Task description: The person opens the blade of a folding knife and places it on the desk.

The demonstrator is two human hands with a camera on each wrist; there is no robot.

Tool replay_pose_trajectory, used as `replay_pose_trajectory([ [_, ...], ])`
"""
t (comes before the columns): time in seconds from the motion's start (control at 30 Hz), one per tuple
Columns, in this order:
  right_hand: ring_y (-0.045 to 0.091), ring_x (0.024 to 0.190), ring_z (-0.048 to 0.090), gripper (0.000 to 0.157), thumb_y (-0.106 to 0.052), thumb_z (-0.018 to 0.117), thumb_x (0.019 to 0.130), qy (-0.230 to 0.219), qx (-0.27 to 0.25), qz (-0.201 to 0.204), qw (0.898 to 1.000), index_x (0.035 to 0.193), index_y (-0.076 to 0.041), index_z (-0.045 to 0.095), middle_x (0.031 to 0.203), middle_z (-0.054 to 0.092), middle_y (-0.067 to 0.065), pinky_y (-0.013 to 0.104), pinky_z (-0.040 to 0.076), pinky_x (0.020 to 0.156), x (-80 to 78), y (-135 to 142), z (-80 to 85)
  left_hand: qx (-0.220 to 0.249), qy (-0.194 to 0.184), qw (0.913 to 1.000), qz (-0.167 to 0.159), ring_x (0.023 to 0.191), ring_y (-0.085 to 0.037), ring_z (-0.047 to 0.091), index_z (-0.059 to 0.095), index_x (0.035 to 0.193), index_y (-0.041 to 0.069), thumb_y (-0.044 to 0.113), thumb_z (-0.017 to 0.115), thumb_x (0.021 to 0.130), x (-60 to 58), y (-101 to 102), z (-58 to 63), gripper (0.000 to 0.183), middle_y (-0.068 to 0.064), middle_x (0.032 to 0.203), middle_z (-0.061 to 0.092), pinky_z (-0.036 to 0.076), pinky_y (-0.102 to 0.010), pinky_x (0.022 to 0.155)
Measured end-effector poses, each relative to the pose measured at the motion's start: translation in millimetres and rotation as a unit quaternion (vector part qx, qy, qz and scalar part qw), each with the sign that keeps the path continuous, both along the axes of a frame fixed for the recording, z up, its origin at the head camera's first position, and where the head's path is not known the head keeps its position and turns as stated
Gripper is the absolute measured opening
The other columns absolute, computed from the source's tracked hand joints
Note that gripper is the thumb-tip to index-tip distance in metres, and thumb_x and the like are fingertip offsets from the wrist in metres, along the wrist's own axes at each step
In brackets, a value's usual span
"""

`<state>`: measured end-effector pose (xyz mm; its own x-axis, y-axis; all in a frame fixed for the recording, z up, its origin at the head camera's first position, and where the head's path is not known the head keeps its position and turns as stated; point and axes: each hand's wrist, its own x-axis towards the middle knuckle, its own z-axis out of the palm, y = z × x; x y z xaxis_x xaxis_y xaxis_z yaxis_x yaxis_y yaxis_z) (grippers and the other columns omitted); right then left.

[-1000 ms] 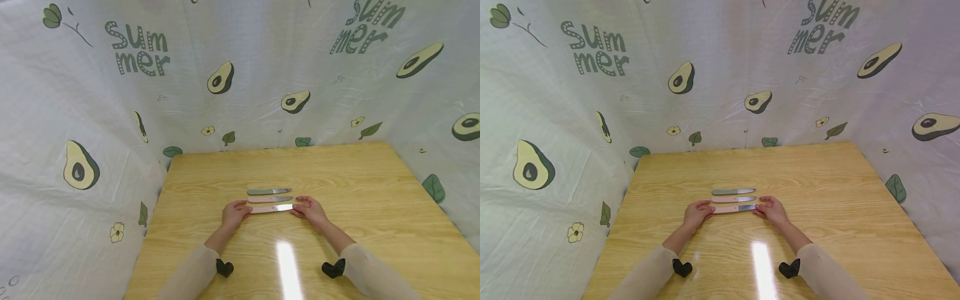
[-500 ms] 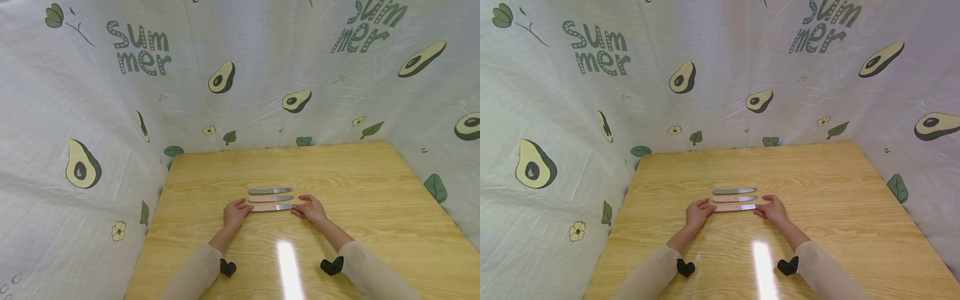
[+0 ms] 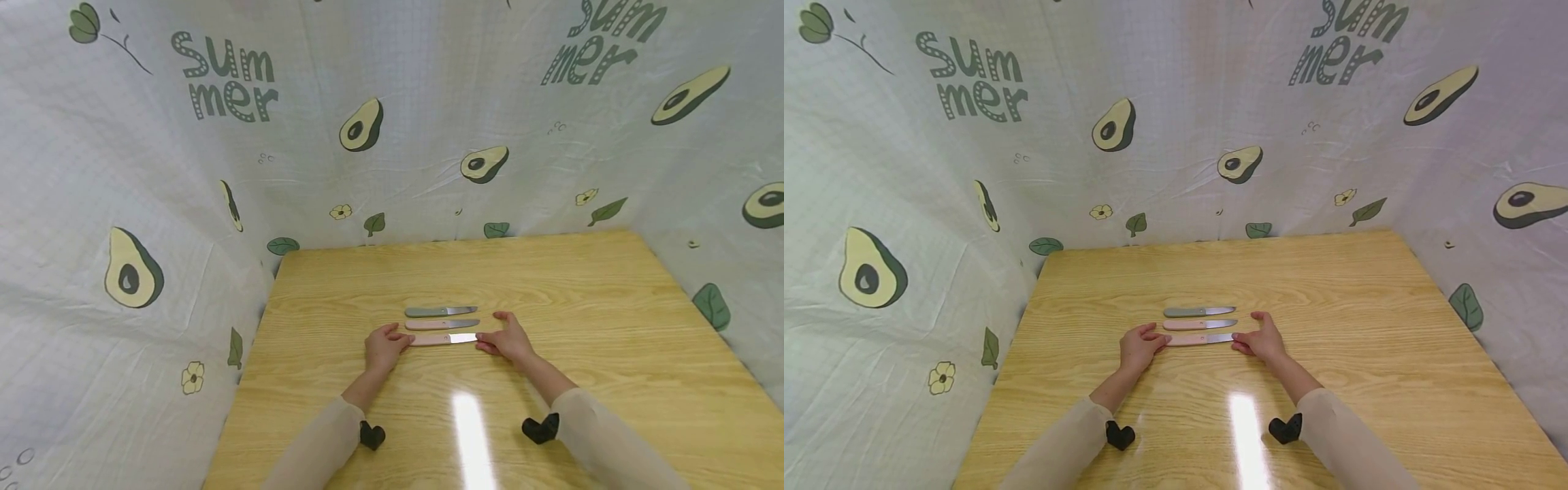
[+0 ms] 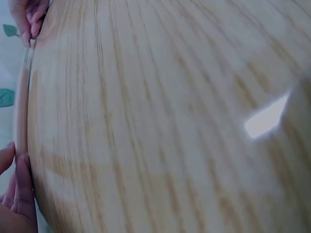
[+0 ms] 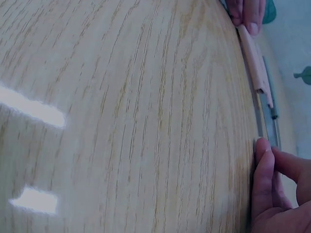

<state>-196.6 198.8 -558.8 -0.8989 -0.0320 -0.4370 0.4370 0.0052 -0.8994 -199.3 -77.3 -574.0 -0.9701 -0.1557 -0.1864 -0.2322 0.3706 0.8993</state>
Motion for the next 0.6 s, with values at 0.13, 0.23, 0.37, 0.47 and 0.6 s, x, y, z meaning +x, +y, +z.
replay_pose_trajectory([
  [0.13, 0.015, 0.066, 0.072, 0.094, 0.0, 0.068, 0.087, -0.004, 0.014, 0.006, 1.0, 0.154, -0.009, 0.003, 0.082, 0.072, 0.012, 0.022, 0.059, 0.063, 0.9, -1.2, 1.8, -0.005, 0.01, 0.9999, -0.003, 0.072, -0.01, 0.07, 0.064, 0.124, 0.002, 0.022, 0.083, 0.077, 0.8, 0.1, -1.7, 0.055, -0.006, 0.086, 0.076, 0.059, -0.024, 0.066],
  [0.23, 0.015, 0.062, 0.071, 0.098, 0.0, 0.069, 0.086, -0.011, 0.037, 0.008, 0.999, 0.155, -0.012, 0.0, 0.079, 0.071, 0.012, 0.023, 0.059, 0.06, 1.6, -0.9, 2.2, -0.009, 0.018, 0.9998, -0.004, 0.07, -0.01, 0.069, 0.064, 0.123, 0.002, 0.021, 0.083, 0.077, 1.5, 0.3, -2.0, 0.054, -0.006, 0.085, 0.075, 0.058, -0.025, 0.064],
  [0.37, 0.014, 0.058, 0.069, 0.101, -0.001, 0.07, 0.086, -0.015, 0.058, 0.009, 0.998, 0.156, -0.016, -0.002, 0.077, 0.071, 0.013, 0.024, 0.059, 0.057, 1.1, 1.0, 2.3, -0.019, 0.02, 0.9996, -0.002, 0.068, -0.009, 0.068, 0.065, 0.122, 0.003, 0.023, 0.083, 0.076, 1.1, 0.6, -1.5, 0.054, -0.006, 0.084, 0.075, 0.057, -0.025, 0.064],
  [0.47, 0.015, 0.058, 0.07, 0.1, -0.002, 0.07, 0.087, -0.012, 0.058, 0.014, 0.998, 0.156, -0.016, -0.002, 0.077, 0.071, 0.012, 0.024, 0.059, 0.057, 0.1, 1.4, 2.0, -0.026, 0.016, 0.9995, 0.005, 0.067, -0.008, 0.066, 0.066, 0.121, 0.004, 0.025, 0.084, 0.075, 0.6, -0.1, -1.1, 0.054, -0.005, 0.083, 0.075, 0.056, -0.023, 0.062],
  [0.6, 0.015, 0.06, 0.07, 0.099, -0.002, 0.068, 0.088, -0.008, 0.051, 0.019, 0.998, 0.156, -0.015, -0.003, 0.08, 0.073, 0.012, 0.024, 0.059, 0.058, -0.6, 1.5, 1.6, -0.037, 0.014, 0.9992, 0.012, 0.063, -0.008, 0.062, 0.067, 0.119, 0.005, 0.027, 0.085, 0.073, 0.3, -1.2, -1.1, 0.054, -0.004, 0.079, 0.072, 0.052, -0.021, 0.056],
])
